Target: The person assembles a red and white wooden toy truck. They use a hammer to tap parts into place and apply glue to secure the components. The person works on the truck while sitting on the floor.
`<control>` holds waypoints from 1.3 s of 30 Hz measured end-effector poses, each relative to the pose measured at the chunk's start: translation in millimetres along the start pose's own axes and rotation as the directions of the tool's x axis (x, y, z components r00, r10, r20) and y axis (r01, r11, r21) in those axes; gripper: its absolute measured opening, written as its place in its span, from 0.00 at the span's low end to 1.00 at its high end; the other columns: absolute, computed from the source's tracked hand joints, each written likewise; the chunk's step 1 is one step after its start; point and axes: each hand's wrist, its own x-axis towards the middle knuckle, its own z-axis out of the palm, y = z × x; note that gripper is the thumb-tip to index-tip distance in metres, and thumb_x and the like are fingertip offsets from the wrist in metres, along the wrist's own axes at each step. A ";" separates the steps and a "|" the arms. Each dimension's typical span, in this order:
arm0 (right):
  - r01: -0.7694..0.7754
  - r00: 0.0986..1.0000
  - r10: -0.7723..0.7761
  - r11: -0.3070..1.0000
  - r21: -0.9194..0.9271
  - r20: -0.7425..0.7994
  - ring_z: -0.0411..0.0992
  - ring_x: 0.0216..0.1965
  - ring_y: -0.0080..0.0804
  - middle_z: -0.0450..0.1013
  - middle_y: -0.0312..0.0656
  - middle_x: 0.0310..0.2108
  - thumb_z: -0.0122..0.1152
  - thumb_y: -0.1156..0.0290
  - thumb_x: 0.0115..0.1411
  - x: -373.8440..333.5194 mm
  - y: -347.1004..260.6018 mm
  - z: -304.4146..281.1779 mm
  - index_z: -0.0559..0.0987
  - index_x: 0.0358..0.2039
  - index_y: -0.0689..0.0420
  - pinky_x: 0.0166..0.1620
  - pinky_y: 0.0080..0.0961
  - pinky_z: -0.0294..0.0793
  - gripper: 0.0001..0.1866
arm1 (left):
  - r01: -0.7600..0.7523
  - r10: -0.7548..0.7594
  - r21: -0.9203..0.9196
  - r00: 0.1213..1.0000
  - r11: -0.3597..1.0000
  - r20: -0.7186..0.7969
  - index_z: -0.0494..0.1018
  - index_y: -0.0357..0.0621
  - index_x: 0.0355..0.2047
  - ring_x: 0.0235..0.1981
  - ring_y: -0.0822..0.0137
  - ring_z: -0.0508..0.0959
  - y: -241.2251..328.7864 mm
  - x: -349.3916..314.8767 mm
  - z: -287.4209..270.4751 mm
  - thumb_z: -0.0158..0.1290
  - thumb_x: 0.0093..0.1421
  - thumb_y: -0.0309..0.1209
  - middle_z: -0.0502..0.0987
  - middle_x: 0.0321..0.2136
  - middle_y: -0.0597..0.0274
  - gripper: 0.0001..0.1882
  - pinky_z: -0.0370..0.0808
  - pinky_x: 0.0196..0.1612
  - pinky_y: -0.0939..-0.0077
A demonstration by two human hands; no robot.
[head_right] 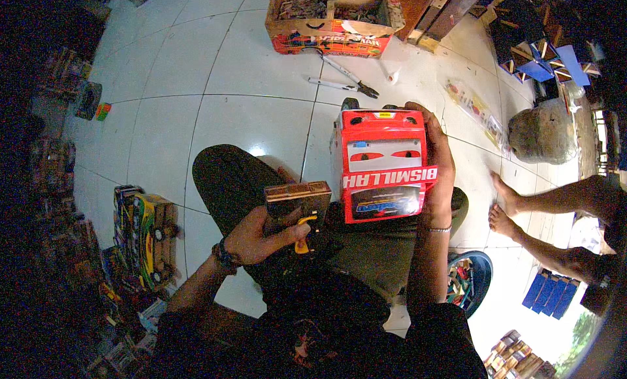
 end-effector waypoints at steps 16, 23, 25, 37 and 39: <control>0.080 0.997 -0.079 0.993 -0.088 0.017 0.67 0.57 0.38 0.69 0.50 0.56 0.39 0.60 0.67 -1.5 0.3 -3.7 0.67 0.58 0.66 0.62 0.31 0.62 0.26 | -0.137 0.136 0.009 0.991 0.991 0.007 0.77 0.39 0.42 0.26 0.80 0.69 3.9 12.3 -0.8 0.57 0.61 0.51 0.76 0.23 0.68 0.25 0.68 0.29 0.77; 0.042 0.999 -0.043 0.998 -0.054 -0.017 0.67 0.57 0.38 0.69 0.50 0.56 0.40 0.61 0.65 -1.8 0.3 -2.1 0.67 0.59 0.66 0.62 0.32 0.62 0.27 | -0.001 0.001 0.010 0.998 1.000 0.066 0.77 0.40 0.44 0.28 0.78 0.70 3.8 15.4 -8.4 0.58 0.62 0.48 0.79 0.29 0.69 0.22 0.68 0.31 0.78; 0.040 0.999 -0.040 0.998 -0.056 -0.009 0.67 0.57 0.38 0.69 0.50 0.56 0.40 0.61 0.65 -1.8 0.5 -2.3 0.67 0.59 0.66 0.63 0.32 0.62 0.27 | 0.029 -0.035 0.090 0.997 0.996 0.064 0.76 0.40 0.46 0.30 0.78 0.72 4.8 18.6 -10.2 0.59 0.61 0.46 0.80 0.32 0.68 0.23 0.71 0.34 0.78; 0.035 0.999 -0.036 0.999 0.002 0.002 0.68 0.56 0.41 0.68 0.49 0.57 0.43 0.57 0.64 -0.4 5.7 -4.3 0.65 0.60 0.61 0.59 0.37 0.66 0.29 | -0.237 0.237 -0.005 0.971 0.972 -0.010 0.71 0.37 0.54 0.42 0.74 0.78 1.6 21.4 2.1 0.61 0.61 0.40 0.81 0.42 0.60 0.26 0.74 0.47 0.76; 0.034 0.999 -0.035 0.999 -0.025 -0.040 0.68 0.56 0.41 0.68 0.49 0.57 0.43 0.57 0.64 0.0 5.7 -5.8 0.65 0.61 0.61 0.59 0.37 0.67 0.30 | -0.132 0.133 -0.050 0.991 0.990 0.020 0.71 0.37 0.54 0.42 0.73 0.78 0.9 22.4 2.9 0.61 0.60 0.40 0.81 0.42 0.60 0.26 0.74 0.47 0.76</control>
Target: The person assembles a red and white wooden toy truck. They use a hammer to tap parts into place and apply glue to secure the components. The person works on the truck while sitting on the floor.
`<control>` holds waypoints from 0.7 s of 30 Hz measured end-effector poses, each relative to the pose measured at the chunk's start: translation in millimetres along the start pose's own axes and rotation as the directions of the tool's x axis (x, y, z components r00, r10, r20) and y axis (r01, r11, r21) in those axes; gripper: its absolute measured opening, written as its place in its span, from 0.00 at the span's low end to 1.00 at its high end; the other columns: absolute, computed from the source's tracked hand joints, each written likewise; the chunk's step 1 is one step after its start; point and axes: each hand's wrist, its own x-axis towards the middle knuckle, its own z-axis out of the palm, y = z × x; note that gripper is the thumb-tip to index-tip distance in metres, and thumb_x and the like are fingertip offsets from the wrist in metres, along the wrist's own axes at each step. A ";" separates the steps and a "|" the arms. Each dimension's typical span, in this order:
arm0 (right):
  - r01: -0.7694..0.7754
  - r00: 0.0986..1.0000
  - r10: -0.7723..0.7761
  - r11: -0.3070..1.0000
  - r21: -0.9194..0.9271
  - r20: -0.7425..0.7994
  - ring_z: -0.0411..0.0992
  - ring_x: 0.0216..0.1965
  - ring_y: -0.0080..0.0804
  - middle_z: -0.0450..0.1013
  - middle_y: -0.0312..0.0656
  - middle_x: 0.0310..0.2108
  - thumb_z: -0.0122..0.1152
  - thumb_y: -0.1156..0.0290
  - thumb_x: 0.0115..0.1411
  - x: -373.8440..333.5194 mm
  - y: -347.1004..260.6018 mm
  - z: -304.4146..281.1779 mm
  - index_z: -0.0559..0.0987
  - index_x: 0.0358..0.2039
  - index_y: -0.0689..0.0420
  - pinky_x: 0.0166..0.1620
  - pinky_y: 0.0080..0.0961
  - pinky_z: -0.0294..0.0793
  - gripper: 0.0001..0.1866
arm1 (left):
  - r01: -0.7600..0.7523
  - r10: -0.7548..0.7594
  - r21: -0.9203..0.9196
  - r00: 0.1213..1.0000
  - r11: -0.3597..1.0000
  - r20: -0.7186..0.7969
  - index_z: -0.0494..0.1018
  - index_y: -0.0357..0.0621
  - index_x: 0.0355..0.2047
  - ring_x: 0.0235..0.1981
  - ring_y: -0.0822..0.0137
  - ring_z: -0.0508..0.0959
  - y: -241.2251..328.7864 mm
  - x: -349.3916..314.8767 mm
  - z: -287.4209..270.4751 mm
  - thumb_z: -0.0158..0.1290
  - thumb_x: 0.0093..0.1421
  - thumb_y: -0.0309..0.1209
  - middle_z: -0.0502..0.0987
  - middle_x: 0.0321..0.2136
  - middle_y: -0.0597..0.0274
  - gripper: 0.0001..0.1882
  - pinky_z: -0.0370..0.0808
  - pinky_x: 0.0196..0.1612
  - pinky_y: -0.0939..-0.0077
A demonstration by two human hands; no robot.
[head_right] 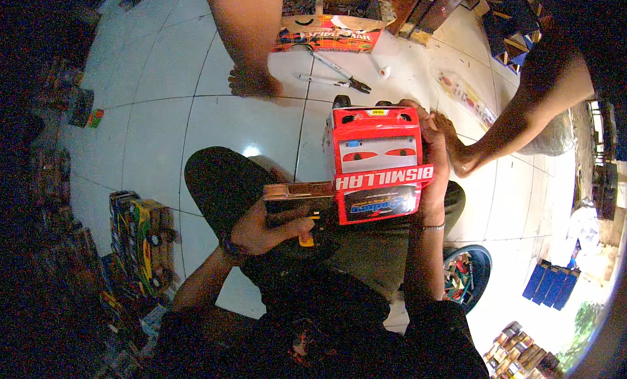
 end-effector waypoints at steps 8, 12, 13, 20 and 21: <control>-0.015 1.000 0.015 0.998 0.058 -0.002 0.68 0.56 0.41 0.68 0.48 0.57 0.42 0.59 0.65 -3.0 1.2 -0.4 0.64 0.62 0.61 0.60 0.37 0.66 0.29 | -0.027 0.027 -0.011 0.999 1.000 -0.026 0.72 0.39 0.55 0.41 0.76 0.78 -2.7 -0.8 6.2 0.61 0.60 0.40 0.82 0.42 0.59 0.27 0.74 0.46 0.77; 0.019 1.000 -0.020 0.999 0.027 0.022 0.67 0.57 0.40 0.68 0.47 0.58 0.39 0.60 0.66 -3.9 -0.1 -1.0 0.65 0.62 0.62 0.61 0.37 0.65 0.28 | -0.033 0.034 0.007 0.999 0.999 -0.026 0.72 0.39 0.55 0.41 0.76 0.78 -7.0 0.8 8.4 0.61 0.60 0.41 0.82 0.43 0.59 0.27 0.74 0.46 0.77; 0.004 0.999 -0.002 1.000 0.028 -0.041 0.67 0.58 0.40 0.68 0.47 0.58 0.39 0.60 0.67 -3.2 -0.6 -1.0 0.65 0.62 0.62 0.61 0.37 0.65 0.27 | -0.033 0.033 0.022 0.999 0.999 -0.022 0.72 0.39 0.55 0.41 0.76 0.78 -8.1 1.7 8.2 0.61 0.60 0.41 0.82 0.43 0.59 0.27 0.74 0.46 0.77; -0.013 1.000 0.013 1.000 -0.011 -0.003 0.67 0.58 0.40 0.67 0.48 0.58 0.38 0.58 0.67 -5.8 -1.1 0.6 0.64 0.62 0.62 0.61 0.37 0.65 0.28 | -0.060 0.060 0.037 0.998 0.998 -0.003 0.72 0.39 0.55 0.42 0.73 0.79 -8.3 2.0 3.1 0.62 0.59 0.42 0.82 0.43 0.58 0.28 0.75 0.48 0.75; -0.005 1.000 0.005 1.000 -0.014 -0.001 0.67 0.58 0.40 0.67 0.48 0.58 0.38 0.58 0.67 -5.0 -1.1 0.2 0.64 0.62 0.62 0.61 0.37 0.65 0.28 | -0.053 0.053 0.054 0.999 0.997 -0.002 0.72 0.39 0.55 0.42 0.73 0.79 -7.7 1.9 2.2 0.62 0.59 0.42 0.82 0.43 0.58 0.28 0.75 0.48 0.75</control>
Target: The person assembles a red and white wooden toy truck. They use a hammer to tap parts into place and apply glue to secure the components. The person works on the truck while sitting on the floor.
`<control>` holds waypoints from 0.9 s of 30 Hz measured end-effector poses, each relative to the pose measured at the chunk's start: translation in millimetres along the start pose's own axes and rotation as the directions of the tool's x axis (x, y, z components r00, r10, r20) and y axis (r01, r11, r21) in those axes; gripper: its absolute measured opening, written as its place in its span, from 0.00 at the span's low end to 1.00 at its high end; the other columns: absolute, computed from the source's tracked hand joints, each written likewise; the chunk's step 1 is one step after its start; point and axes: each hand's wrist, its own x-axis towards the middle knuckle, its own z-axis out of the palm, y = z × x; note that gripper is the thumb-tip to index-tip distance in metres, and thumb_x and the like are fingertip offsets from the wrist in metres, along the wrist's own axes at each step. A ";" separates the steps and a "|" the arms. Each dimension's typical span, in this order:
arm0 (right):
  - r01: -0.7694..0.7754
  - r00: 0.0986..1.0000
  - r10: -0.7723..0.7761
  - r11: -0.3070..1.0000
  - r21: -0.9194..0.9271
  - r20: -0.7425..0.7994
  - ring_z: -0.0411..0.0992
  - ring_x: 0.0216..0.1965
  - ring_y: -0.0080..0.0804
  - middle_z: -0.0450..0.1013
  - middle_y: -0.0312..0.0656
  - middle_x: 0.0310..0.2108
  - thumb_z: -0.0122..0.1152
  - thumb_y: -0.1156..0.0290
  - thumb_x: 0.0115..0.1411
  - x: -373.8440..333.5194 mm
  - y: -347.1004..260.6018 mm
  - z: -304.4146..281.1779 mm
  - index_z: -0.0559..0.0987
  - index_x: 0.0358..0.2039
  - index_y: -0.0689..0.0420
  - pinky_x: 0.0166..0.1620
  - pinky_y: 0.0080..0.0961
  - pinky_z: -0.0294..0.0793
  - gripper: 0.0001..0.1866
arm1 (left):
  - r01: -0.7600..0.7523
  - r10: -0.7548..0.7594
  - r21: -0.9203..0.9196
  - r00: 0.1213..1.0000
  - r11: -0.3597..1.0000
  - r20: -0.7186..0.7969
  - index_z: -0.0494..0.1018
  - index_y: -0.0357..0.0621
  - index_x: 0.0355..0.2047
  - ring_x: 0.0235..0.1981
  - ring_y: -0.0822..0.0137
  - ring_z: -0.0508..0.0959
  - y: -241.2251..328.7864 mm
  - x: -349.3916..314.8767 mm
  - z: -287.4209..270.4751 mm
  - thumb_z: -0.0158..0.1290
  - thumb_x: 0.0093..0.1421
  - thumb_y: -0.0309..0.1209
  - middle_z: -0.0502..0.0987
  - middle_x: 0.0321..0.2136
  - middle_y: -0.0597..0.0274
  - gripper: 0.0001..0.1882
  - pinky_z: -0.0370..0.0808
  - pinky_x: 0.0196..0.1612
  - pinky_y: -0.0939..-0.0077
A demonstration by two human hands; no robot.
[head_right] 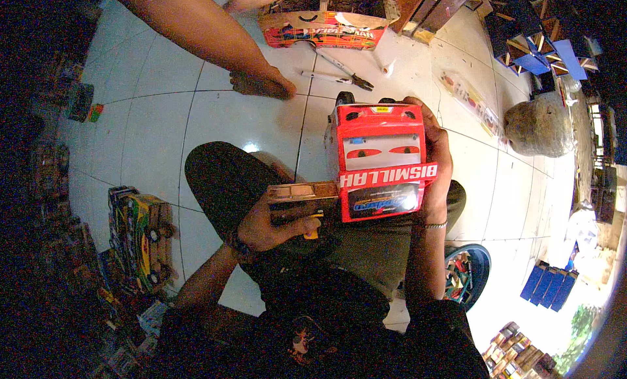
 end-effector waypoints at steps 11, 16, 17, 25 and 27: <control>0.015 1.000 -0.015 1.000 0.000 0.024 0.67 0.57 0.39 0.68 0.48 0.58 0.38 0.61 0.67 -0.9 0.0 -5.0 0.65 0.62 0.63 0.61 0.36 0.64 0.27 | 0.066 -0.065 -0.055 0.998 0.996 0.017 0.72 0.39 0.54 0.43 0.73 0.79 6.1 3.2 0.4 0.65 0.57 0.38 0.81 0.44 0.59 0.28 0.75 0.48 0.74; 0.048 0.999 -0.047 0.998 -0.051 0.016 0.66 0.58 0.39 0.68 0.48 0.59 0.38 0.62 0.66 -3.6 -0.1 -5.4 0.65 0.61 0.65 0.63 0.32 0.62 0.27 | 0.089 -0.102 -0.180 0.993 0.980 -0.061 0.72 0.37 0.49 0.46 0.66 0.80 6.4 1.6 10.3 0.69 0.52 0.35 0.80 0.44 0.56 0.27 0.76 0.51 0.69; 0.049 0.999 -0.048 0.998 -0.043 0.027 0.66 0.58 0.38 0.68 0.49 0.58 0.36 0.61 0.67 -3.5 -0.1 -4.8 0.65 0.61 0.65 0.63 0.32 0.61 0.27 | 0.073 -0.086 -0.190 0.994 0.979 -0.064 0.72 0.37 0.49 0.46 0.66 0.80 4.9 2.2 11.8 0.68 0.52 0.34 0.80 0.43 0.56 0.27 0.77 0.50 0.70; 0.091 0.994 -0.085 0.992 -0.089 0.073 0.64 0.60 0.38 0.65 0.49 0.62 0.36 0.62 0.66 -8.0 -3.2 1.5 0.65 0.61 0.66 0.63 0.32 0.60 0.27 | 0.117 -0.145 -0.236 0.984 0.965 -0.107 0.74 0.36 0.49 0.46 0.69 0.80 -12.0 4.3 26.2 0.65 0.57 0.35 0.81 0.45 0.55 0.24 0.76 0.51 0.74; 0.043 0.998 -0.041 0.998 -0.035 0.054 0.64 0.60 0.39 0.65 0.49 0.61 0.36 0.61 0.66 -4.5 -2.0 1.0 0.65 0.61 0.65 0.64 0.33 0.60 0.28 | 0.050 -0.089 -0.244 0.984 0.969 -0.152 0.75 0.35 0.49 0.46 0.68 0.81 -15.2 3.6 30.9 0.65 0.57 0.35 0.81 0.45 0.54 0.23 0.76 0.51 0.74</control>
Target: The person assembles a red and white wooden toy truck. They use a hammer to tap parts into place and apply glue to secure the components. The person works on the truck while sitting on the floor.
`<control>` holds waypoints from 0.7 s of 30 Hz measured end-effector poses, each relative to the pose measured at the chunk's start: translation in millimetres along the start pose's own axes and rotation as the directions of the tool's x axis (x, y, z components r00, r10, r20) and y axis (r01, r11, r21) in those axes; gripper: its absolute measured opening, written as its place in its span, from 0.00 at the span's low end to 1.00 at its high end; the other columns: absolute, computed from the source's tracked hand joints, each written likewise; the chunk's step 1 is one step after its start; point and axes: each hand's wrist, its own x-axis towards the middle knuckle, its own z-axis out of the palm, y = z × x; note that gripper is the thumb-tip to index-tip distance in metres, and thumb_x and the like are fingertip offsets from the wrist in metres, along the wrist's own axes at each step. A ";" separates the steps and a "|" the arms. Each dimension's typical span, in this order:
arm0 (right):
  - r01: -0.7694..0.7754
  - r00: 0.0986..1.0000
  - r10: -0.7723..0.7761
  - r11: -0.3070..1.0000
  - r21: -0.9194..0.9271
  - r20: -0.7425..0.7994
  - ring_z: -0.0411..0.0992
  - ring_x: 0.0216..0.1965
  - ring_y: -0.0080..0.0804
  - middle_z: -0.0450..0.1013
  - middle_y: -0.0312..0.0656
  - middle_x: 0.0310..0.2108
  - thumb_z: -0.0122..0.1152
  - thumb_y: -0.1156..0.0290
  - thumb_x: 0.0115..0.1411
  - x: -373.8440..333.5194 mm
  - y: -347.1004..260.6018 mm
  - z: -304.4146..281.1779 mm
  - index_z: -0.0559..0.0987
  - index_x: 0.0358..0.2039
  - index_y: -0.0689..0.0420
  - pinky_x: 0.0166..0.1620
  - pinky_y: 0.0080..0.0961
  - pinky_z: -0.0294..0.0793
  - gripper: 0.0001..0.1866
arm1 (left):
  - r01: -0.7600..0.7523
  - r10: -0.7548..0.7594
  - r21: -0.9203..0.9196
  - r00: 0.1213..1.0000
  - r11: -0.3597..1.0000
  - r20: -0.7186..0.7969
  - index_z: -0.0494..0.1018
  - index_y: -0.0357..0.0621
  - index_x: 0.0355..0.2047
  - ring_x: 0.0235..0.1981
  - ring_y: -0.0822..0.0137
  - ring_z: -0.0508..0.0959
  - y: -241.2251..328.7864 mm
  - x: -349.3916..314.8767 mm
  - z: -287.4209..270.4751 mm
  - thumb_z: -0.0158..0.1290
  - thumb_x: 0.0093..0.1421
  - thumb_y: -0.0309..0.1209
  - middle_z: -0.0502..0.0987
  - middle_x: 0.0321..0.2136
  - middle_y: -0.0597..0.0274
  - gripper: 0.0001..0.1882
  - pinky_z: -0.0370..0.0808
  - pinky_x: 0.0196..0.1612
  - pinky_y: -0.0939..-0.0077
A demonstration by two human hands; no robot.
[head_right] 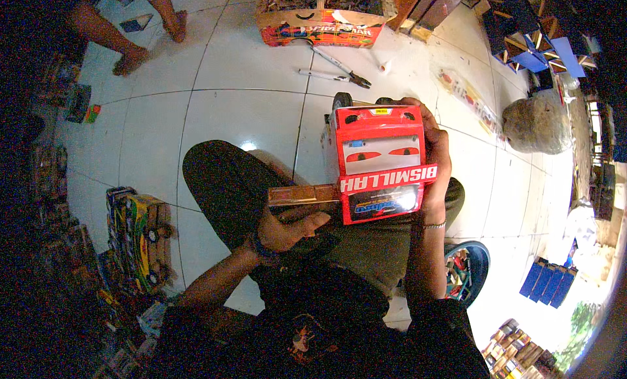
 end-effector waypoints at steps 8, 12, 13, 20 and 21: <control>0.020 1.000 -0.020 1.000 0.014 -0.024 0.64 0.60 0.40 0.67 0.50 0.59 0.37 0.60 0.66 0.8 5.2 -6.4 0.65 0.61 0.64 0.64 0.35 0.60 0.28 | -0.041 0.041 -0.005 0.999 0.999 -0.031 0.76 0.35 0.47 0.42 0.67 0.82 -5.5 1.5 5.0 0.66 0.55 0.36 0.82 0.42 0.55 0.23 0.78 0.47 0.75; -0.027 1.000 0.026 0.994 0.102 0.017 0.66 0.59 0.40 0.67 0.50 0.59 0.38 0.60 0.66 0.8 1.2 -8.8 0.65 0.61 0.64 0.63 0.35 0.61 0.28 | -0.166 0.153 0.257 0.986 0.952 0.071 0.75 0.35 0.48 0.39 0.68 0.83 -4.6 2.1 -3.6 0.66 0.55 0.40 0.83 0.38 0.54 0.25 0.78 0.42 0.74; -0.046 0.999 0.044 0.987 0.152 0.019 0.66 0.58 0.40 0.67 0.50 0.59 0.39 0.60 0.66 0.5 1.3 -8.9 0.65 0.61 0.64 0.63 0.35 0.62 0.28 | -0.254 0.229 0.437 0.967 0.863 0.110 0.75 0.36 0.48 0.38 0.69 0.83 -5.2 0.5 -6.7 0.66 0.55 0.41 0.83 0.38 0.53 0.26 0.78 0.41 0.74; -0.005 1.000 0.009 0.993 0.115 -0.028 0.69 0.55 0.38 0.70 0.48 0.56 0.41 0.60 0.66 -0.5 4.6 -4.9 0.66 0.61 0.64 0.59 0.33 0.67 0.27 | -0.222 0.240 0.230 0.970 0.947 -0.050 0.74 0.33 0.50 0.37 0.72 0.81 -9.2 -13.8 -15.5 0.61 0.60 0.41 0.82 0.37 0.54 0.25 0.77 0.40 0.73; 0.003 1.000 -0.001 0.991 0.137 -0.014 0.70 0.54 0.38 0.70 0.48 0.56 0.41 0.60 0.67 -1.2 4.6 -4.0 0.66 0.61 0.64 0.59 0.33 0.67 0.27 | -0.181 0.189 0.207 0.982 0.961 -0.018 0.72 0.34 0.51 0.41 0.70 0.80 -6.8 -15.9 -18.0 0.61 0.60 0.39 0.81 0.40 0.55 0.25 0.75 0.45 0.71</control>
